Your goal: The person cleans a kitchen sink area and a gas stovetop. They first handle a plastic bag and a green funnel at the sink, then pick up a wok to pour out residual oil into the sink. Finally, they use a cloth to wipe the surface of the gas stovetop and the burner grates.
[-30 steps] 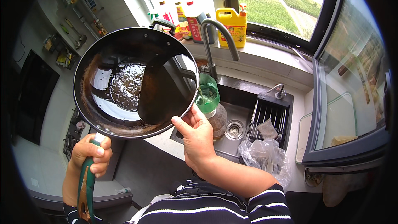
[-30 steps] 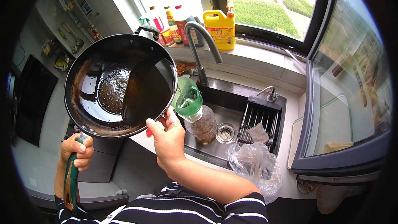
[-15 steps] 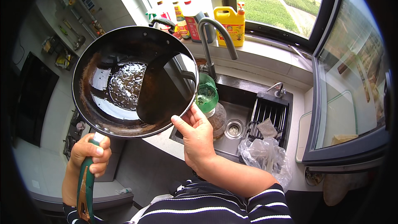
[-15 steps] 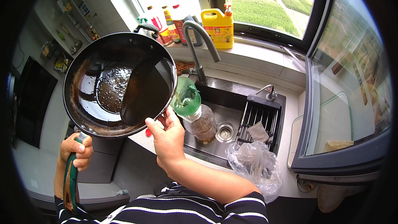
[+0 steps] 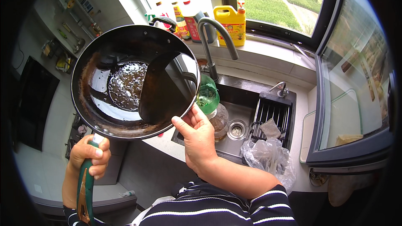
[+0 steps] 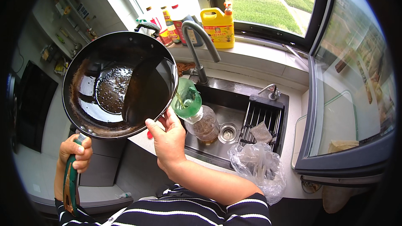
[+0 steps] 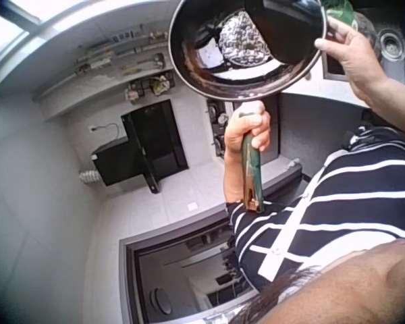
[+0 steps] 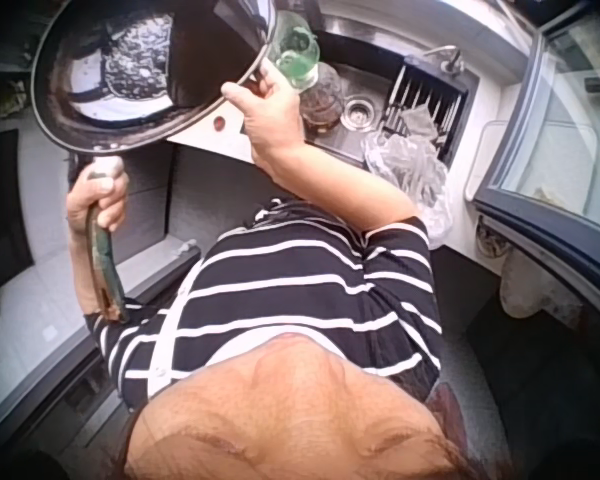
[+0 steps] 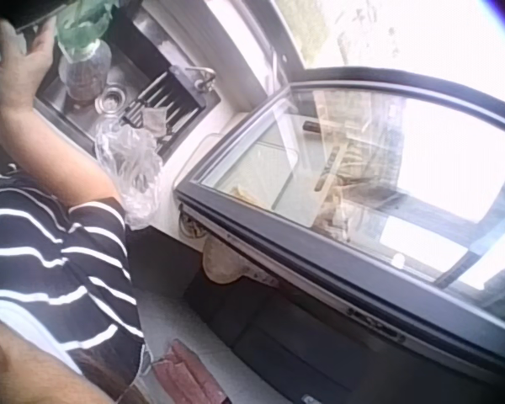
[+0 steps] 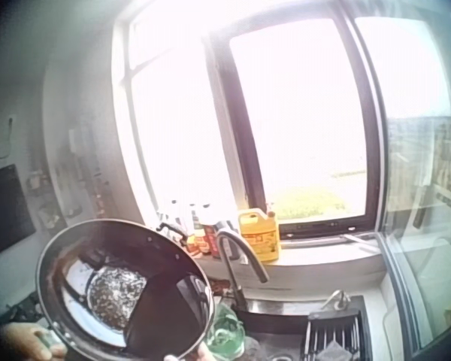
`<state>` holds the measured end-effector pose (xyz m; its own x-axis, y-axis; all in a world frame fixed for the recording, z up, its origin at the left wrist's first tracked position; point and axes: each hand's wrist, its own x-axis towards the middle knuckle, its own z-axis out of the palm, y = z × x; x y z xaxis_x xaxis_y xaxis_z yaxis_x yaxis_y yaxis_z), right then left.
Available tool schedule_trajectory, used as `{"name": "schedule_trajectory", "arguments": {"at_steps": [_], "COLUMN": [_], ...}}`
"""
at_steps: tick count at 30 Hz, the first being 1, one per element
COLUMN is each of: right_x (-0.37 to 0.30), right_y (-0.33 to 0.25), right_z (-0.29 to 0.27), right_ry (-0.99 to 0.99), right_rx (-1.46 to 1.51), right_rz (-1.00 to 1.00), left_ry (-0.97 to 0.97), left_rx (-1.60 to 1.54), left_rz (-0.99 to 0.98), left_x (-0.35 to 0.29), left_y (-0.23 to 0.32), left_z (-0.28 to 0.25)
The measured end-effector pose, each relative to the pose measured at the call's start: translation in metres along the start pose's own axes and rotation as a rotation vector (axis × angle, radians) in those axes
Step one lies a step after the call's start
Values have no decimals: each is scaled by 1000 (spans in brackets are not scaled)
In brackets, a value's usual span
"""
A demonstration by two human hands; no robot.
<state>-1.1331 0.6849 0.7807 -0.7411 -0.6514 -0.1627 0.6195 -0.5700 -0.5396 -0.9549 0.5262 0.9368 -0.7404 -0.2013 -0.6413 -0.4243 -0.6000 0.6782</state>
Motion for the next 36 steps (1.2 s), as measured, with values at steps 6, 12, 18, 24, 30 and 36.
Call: {"name": "schedule_trajectory", "arguments": {"at_steps": [6, 12, 18, 24, 30, 36], "right_x": [3, 4, 4, 4, 3, 3], "right_y": [2, 0, -2, -3, -3, -2], "right_z": [-1, -4, -5, -6, -6, -9], "right_ry": [-2, -2, -6, 7, 6, -6], "right_rx": [16, 29, 12, -2, -7, -1], "right_rz": [-26, -32, -47, -51, -58, -61], "left_ry": [-6, -15, -15, -25, -24, -54], "left_rx": [-6, 10, 9, 22, 16, 25], "left_rz": [-12, -11, -9, 1, 8, 13], "left_x": [1, 7, 7, 8, 8, 11], "left_y": [1, 2, 2, 2, 1, -1], "left_z": [-1, -2, -1, -1, 0, -5]}}
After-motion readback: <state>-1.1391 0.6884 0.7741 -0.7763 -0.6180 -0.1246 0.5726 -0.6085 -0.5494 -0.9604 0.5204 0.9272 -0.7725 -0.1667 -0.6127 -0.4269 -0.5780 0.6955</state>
